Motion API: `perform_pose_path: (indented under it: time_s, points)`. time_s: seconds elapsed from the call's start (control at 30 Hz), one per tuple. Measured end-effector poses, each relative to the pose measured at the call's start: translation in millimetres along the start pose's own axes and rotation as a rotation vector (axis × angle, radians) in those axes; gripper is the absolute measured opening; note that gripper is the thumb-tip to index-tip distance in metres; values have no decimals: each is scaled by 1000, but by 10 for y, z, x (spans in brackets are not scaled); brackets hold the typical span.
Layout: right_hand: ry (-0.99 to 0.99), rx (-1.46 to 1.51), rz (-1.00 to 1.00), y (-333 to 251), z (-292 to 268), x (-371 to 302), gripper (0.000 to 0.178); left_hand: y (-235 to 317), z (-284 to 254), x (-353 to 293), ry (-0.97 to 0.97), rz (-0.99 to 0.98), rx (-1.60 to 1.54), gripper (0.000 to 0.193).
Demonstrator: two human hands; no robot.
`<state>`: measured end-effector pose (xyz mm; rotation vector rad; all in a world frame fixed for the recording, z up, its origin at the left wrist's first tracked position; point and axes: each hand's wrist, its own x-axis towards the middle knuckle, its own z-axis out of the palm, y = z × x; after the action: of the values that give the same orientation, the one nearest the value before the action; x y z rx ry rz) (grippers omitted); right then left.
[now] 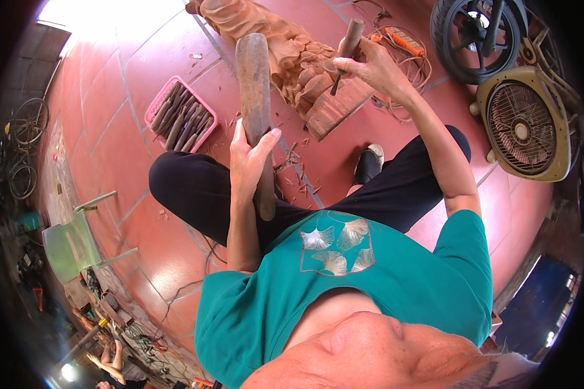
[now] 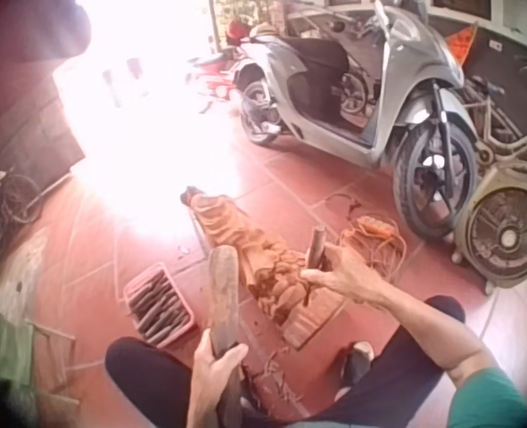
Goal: The person carves a wooden sculpture using a chisel and mallet. They repeatedly strike the chisel to shape the wood, occasionally pausing to adjust the tool or inspect the work.
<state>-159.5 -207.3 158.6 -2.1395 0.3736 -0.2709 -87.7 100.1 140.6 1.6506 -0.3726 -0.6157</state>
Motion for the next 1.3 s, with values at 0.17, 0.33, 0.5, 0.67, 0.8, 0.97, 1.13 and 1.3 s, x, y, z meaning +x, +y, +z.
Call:
perform_pose_path:
  time_s: [0.17, 0.33, 0.5, 0.67, 0.8, 0.97, 1.13, 1.3]
  points:
    - [-23, 160, 27, -10, 27, -108, 26, -32, 59, 43, -22, -10, 9, 40]
    - [-17, 158, -13, 175, 61, -141, 35, -46, 144, 90, -7, 47, 14, 31]
    - [7, 94, -73, 166, 40, -179, 35, -82, 170, 114, -8, 62, 27, 28]
    - [-12, 172, -35, 88, 8, -254, 29, -47, 200, 97, -9, 47, 12, 28]
    - [-43, 35, 56, 75, -50, -289, 29, 6, 195, 79, -6, 23, 16, 28]
    - [20, 212, 9, 52, -34, -324, 34, -22, 151, 83, -26, 1, 20, 34]
    - [72, 145, 28, 141, -59, -292, 30, -17, 164, 81, -22, 1, 36, 33]
    - [53, 233, -43, 229, 58, -307, 31, -23, 174, 80, -27, -7, 35, 33]
